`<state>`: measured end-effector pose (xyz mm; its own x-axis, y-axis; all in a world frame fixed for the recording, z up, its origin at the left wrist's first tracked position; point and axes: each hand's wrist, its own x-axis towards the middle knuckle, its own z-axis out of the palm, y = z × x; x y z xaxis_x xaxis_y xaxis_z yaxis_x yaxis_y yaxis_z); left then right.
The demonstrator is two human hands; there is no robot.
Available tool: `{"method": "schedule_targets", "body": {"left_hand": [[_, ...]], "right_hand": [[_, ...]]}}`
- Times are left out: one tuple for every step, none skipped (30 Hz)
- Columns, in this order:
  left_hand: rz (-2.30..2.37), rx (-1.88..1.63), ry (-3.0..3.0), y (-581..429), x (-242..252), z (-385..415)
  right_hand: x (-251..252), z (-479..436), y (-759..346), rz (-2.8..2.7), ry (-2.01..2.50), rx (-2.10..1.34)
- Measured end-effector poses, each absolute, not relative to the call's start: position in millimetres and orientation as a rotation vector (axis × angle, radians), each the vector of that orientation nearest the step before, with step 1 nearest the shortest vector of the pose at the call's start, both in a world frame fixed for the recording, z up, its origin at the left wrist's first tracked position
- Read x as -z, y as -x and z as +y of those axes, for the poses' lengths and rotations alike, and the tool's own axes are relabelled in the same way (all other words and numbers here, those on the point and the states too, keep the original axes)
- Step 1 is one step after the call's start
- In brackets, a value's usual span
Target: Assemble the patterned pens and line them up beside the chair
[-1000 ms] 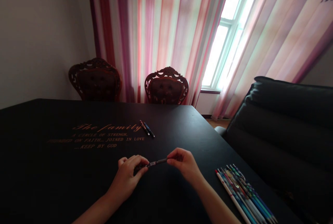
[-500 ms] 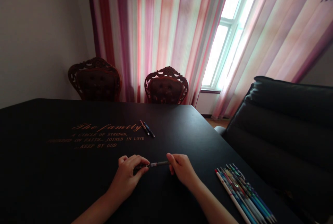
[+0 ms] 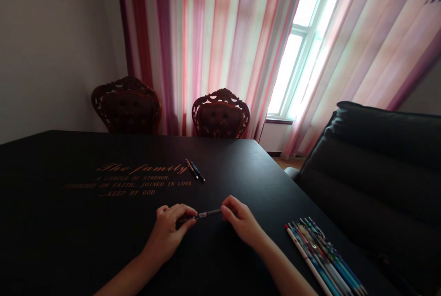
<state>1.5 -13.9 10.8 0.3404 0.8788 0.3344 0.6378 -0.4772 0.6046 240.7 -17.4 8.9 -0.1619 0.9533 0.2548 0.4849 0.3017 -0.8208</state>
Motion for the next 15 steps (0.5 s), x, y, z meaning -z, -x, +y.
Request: {"method": "schedule_targets", "body": {"left_hand": [[1.34,-0.903,-2.24,-1.6,-10.9,-13.9],[1.338,-0.898,-2.243,-1.7,-11.1,-14.0],[1.336,-0.894,-2.247,-2.0,-11.4,-14.1],[1.332,-0.892,-2.251,-2.4,-11.6,-14.2],[1.332,-0.892,-2.25,-2.7,-11.9,-14.3],[1.335,-0.895,-2.243,-2.8,-12.2,-14.2],[1.34,-0.898,-2.23,-2.9,-12.4,-14.1],[1.349,-0.902,-2.214,-2.8,-12.7,-13.8],[1.357,-0.903,-2.199,-2.7,-13.0,-13.6],[1.364,-0.903,-2.187,-2.4,-13.2,-13.5],[1.366,-0.9,-2.183,-2.1,-13.3,-13.4],[1.364,-0.897,-2.188,-1.9,-13.4,-13.5],[1.36,-0.894,-2.198,-1.6,-13.3,-13.7],[1.354,-0.892,-2.208,-1.4,-13.2,-13.9],[1.348,-0.89,-2.216,-1.3,-13.0,-14.2]], "right_hand": [[-9.1,-17.4,-240.8,-1.784,1.296,-0.727],[-9.1,-17.3,-240.8,-1.799,1.303,-0.702],[-9.1,-17.3,-240.8,-1.818,1.315,-0.681],[-9.0,-17.4,-240.7,-1.835,1.326,-0.671],[-9.1,-17.5,-240.7,-1.843,1.33,-0.676],[-9.3,-17.8,-240.7,-1.839,1.324,-0.694],[-9.8,-18.2,-240.8,-1.826,1.31,-0.72],[-10.3,-18.6,-240.8,-1.811,1.293,-0.743],[-10.9,-19.0,-240.9,-1.8,1.276,-0.76],[-11.4,-19.4,-240.8,-1.8,1.262,-0.765],[-11.6,-19.6,-240.7,-1.81,1.258,-0.756],[-11.7,-19.7,-240.4,-1.824,1.263,-0.736],[-11.6,-19.7,-240.0,-1.838,1.275,-0.713],[-11.5,-19.7,-239.6,-1.848,1.287,-0.697],[-11.5,-19.7,-239.2,-1.848,1.293,-0.696]]}}
